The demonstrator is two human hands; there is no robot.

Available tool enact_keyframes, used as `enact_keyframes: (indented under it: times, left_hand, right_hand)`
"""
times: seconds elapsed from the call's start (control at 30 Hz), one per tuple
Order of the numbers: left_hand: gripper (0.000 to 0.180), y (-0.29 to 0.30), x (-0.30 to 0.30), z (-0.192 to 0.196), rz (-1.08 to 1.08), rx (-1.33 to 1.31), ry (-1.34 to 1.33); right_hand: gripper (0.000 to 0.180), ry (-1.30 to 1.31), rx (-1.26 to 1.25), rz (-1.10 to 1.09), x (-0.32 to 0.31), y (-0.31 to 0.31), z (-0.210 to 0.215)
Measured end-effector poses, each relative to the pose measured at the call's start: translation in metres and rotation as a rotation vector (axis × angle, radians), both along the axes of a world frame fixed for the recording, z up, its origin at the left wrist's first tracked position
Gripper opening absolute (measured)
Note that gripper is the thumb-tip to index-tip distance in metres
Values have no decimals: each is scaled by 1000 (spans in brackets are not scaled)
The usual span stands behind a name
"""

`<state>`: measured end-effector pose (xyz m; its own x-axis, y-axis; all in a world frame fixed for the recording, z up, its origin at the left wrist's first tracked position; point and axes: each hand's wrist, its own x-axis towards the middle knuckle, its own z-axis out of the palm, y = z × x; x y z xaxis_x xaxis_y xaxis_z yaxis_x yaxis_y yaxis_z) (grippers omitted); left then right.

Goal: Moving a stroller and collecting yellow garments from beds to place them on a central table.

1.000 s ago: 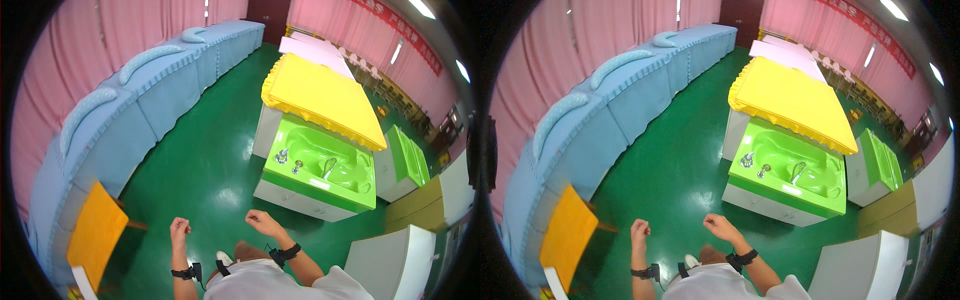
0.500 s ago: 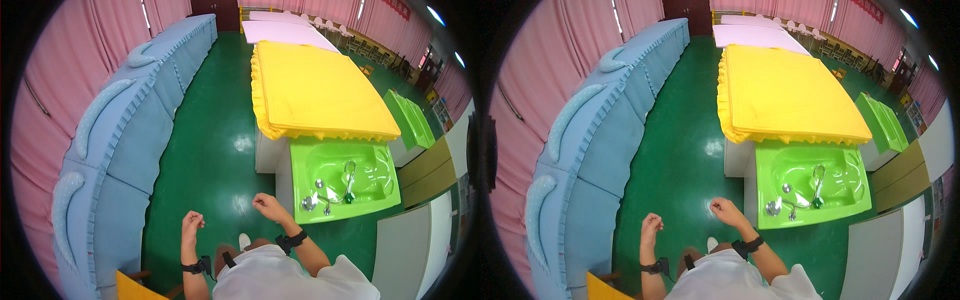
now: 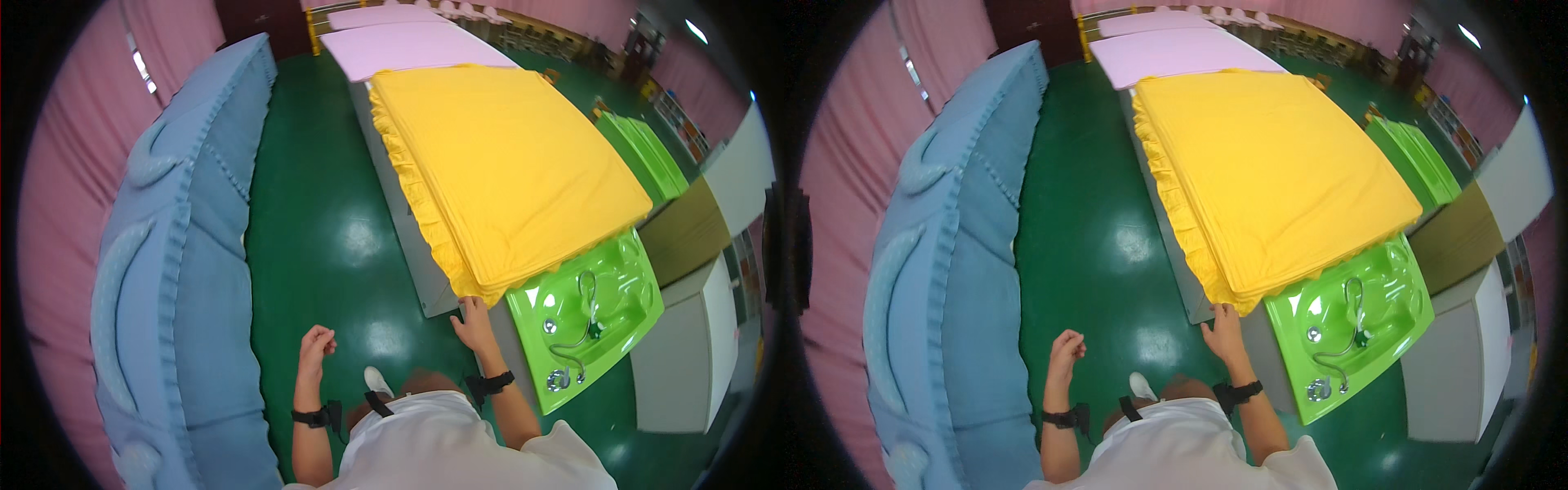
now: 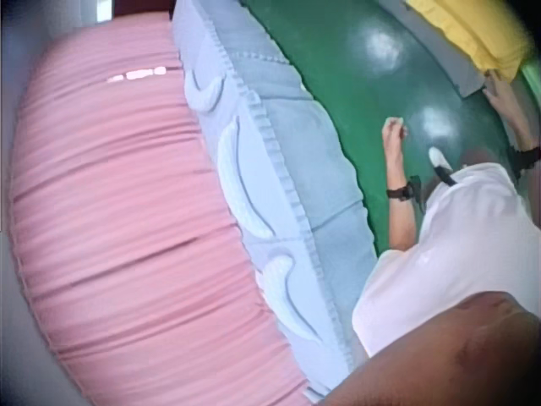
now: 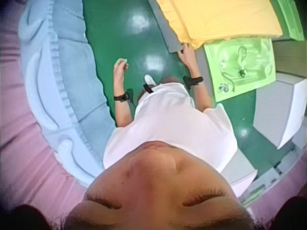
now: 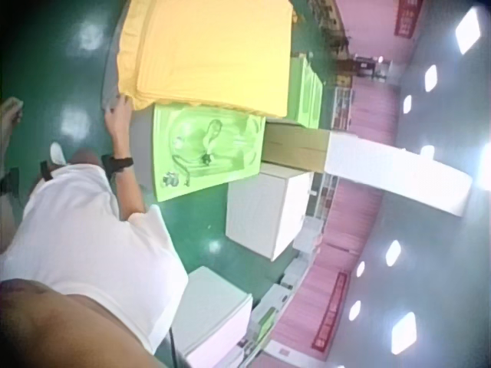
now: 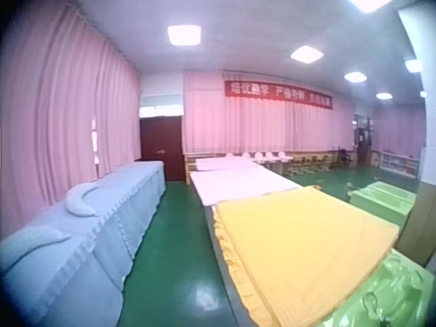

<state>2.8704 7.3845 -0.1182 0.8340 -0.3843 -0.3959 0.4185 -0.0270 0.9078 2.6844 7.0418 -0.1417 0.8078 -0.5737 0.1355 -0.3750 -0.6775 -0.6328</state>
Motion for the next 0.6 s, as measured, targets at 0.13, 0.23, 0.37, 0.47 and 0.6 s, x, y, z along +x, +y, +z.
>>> enact_keyframes:
  times: [0.13,0.23,0.37,0.47,0.6]
  left_hand:
    - [12,-89,108,12,-271,11,-26]
    - [12,-170,174,9,-452,28,-69]
    - [21,-272,232,-20,-679,158,-316]
    - [29,-325,257,-17,-837,109,-313]
    - [40,-376,295,-21,-1078,234,-495]
  right_hand:
    - [66,91,-166,-211,49,-5,8]
    - [69,182,-203,-291,88,-13,-3]
    - [47,263,-289,-496,129,-27,-41]
    - [40,361,-180,-478,151,-34,-22]
    - [25,452,-204,-587,172,-51,-8]
